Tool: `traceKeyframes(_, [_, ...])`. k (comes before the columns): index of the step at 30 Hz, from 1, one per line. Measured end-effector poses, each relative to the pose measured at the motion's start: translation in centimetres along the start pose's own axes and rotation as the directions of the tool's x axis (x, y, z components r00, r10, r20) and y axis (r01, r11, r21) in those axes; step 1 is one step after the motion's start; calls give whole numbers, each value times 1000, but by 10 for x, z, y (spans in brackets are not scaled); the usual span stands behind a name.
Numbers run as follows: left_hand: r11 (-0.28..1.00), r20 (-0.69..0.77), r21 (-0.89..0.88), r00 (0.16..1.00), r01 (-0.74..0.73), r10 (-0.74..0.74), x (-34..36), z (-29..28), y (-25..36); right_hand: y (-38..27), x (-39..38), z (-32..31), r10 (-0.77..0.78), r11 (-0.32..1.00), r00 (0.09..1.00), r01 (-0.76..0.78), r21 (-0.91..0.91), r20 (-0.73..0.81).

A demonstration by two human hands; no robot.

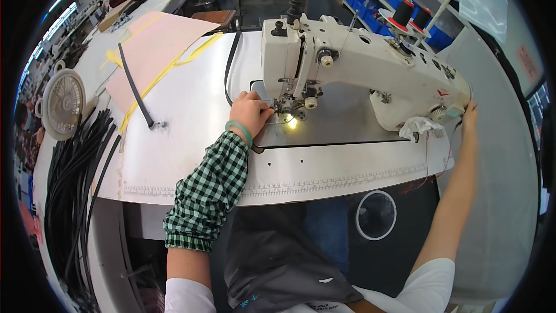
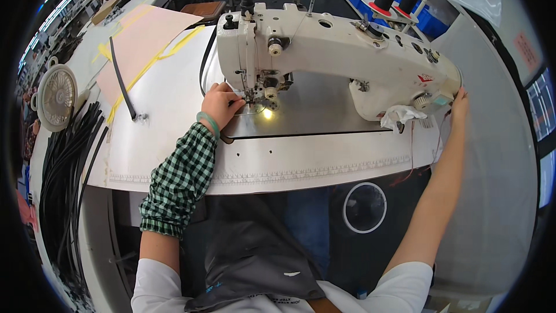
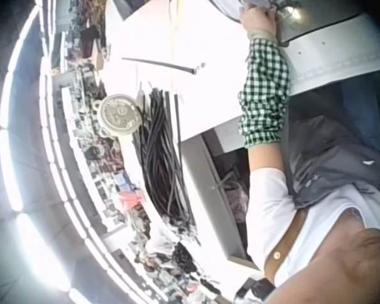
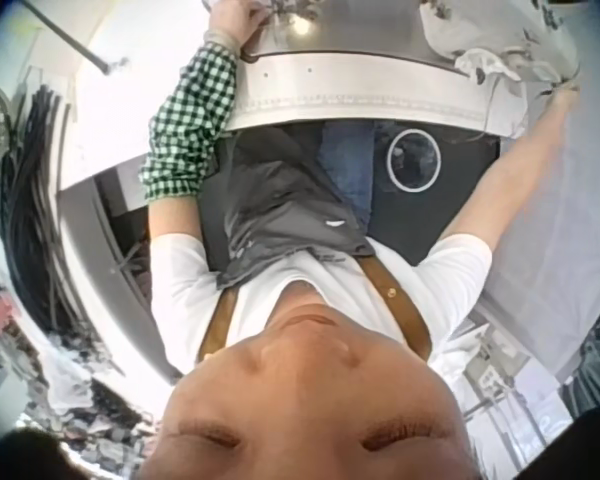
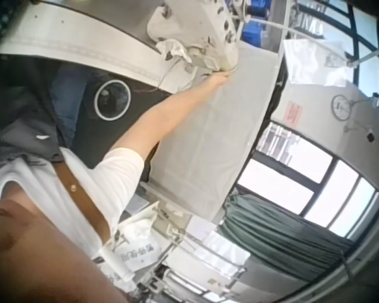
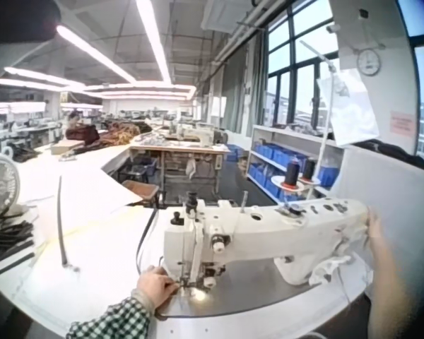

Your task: The person operates an industrial sewing machine to stitch long black straps. They repeatedly feed each strap through the machine, guide it under the needle, and remove the finished piece to place it aside. The process is repeated for multiple straps throughout the clip.

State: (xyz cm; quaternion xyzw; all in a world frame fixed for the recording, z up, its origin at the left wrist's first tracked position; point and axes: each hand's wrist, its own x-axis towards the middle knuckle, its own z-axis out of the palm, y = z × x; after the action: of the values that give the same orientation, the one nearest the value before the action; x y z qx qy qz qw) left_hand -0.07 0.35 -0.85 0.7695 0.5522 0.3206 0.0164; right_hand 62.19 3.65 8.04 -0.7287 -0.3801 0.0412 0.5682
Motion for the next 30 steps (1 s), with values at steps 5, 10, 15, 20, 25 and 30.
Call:
traceKeyframes(5, [995,8,99,1000,0,0,0,-2,4,40,12,1,-131,991,989,131,-13,-75])
traceKeyframes(10, [922,122,376,991,-96,53,-20,-16,29,67,-7,28,-27,847,996,66,527,-81])
traceKeyframes(15, [929,181,224,949,-296,259,-48,-12,62,52,-27,6,-7,876,995,-43,481,101])
traceKeyframes(20, [964,129,132,968,-231,214,-45,-11,61,27,-47,6,10,978,984,28,207,-179])
traceKeyframes(25, [986,89,85,987,-145,137,-43,-11,57,-12,-99,13,-262,962,890,270,-30,-374])
traceKeyframes(30, [981,15,55,983,-186,185,-43,-13,55,-63,-192,33,-255,923,959,279,267,-120])
